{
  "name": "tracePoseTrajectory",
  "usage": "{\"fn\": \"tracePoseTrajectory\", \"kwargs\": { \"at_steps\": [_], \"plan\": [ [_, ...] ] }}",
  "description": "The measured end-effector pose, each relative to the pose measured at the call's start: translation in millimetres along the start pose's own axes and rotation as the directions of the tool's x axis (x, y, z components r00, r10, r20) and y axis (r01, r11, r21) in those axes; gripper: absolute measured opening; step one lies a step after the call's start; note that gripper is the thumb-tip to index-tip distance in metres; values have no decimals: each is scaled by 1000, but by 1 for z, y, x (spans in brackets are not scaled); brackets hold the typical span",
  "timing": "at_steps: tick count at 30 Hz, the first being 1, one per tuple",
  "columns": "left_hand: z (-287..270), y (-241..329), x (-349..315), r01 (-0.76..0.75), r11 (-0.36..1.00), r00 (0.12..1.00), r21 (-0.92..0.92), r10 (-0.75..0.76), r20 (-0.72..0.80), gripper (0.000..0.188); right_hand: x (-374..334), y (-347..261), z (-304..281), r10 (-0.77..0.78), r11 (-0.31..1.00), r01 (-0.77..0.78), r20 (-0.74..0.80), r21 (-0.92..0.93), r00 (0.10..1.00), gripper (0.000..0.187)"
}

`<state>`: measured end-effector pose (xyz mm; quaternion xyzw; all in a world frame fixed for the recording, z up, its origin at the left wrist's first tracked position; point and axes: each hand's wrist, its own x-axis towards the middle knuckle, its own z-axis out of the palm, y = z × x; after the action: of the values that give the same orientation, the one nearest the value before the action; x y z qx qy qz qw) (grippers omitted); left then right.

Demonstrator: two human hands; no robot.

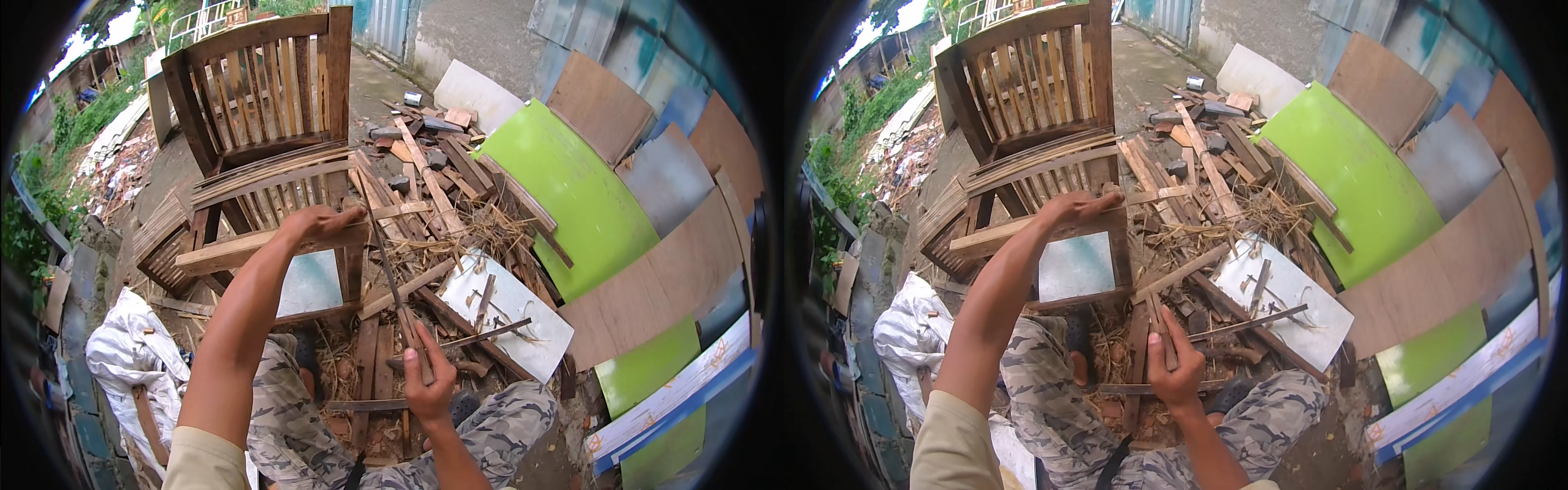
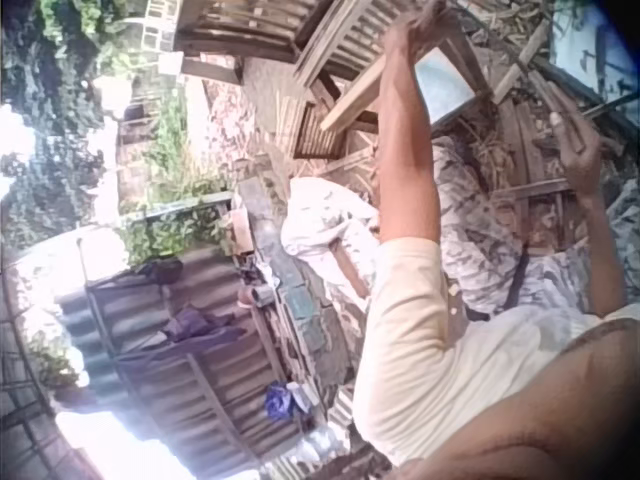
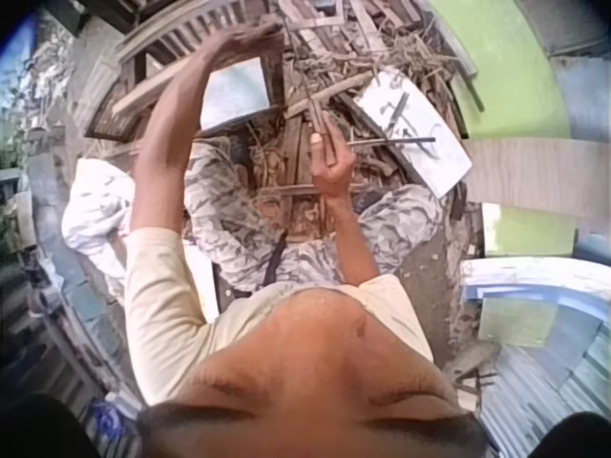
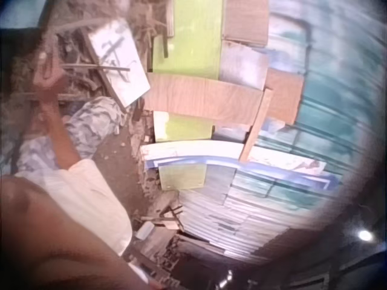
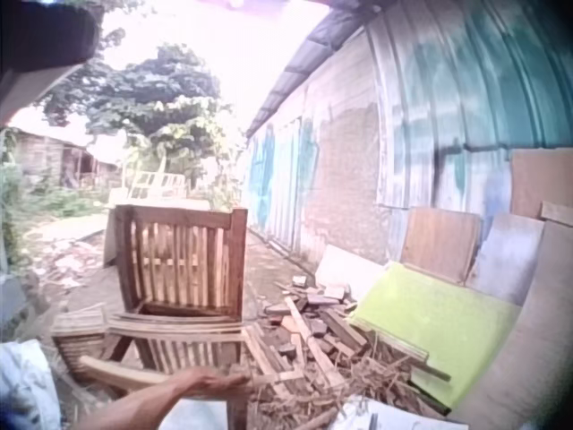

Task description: The person uses a metal pry bar to remove a wooden slat from a wooden chair. They repeatedly insert the tool under the slat and lever it upward to detach it from the chair frame.

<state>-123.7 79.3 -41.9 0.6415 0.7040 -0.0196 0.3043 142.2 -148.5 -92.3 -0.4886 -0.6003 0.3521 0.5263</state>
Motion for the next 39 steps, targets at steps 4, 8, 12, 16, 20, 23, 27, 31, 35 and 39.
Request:
{"fn": "tracePoseTrajectory", "kwargs": {
  "at_steps": [4,8,12,16,20,23,27,31,35,39],
  "plan": [
    [10,-12,27,-45,999,994,-9,44,-98,103,16,15,17,-76,997,77,-31,20,997,44],
    [6,-15,33,-45,996,994,72,52,-95,103,1,17,9,-96,994,98,-40,47,995,44],
    [5,-8,23,51,998,998,-19,-52,-23,104,-40,9,-18,91,991,-93,22,94,996,45],
    [1,9,-3,121,991,989,-63,-126,-72,107,-56,4,-32,89,994,-90,16,61,996,45],
    [3,-9,10,19,999,1000,-43,-18,15,106,-46,-12,-30,139,988,-141,26,64,990,44],
    [1,-9,7,-9,999,1000,-43,8,-19,103,-42,-10,-25,73,997,-73,-2,26,997,43],
    [0,5,5,10,1000,999,-4,-10,-39,103,-10,14,-5,25,998,-22,-49,55,998,43],
    [-1,5,10,39,997,999,-62,-37,30,99,-7,39,8,26,998,-24,-33,49,999,42],
    [2,-2,18,-31,996,998,-89,35,44,104,-48,31,-6,73,996,-72,-24,47,997,43],
    [8,3,18,24,999,999,-43,-26,-39,102,-53,21,-15,-116,990,111,-49,-91,992,44]
  ]
}}
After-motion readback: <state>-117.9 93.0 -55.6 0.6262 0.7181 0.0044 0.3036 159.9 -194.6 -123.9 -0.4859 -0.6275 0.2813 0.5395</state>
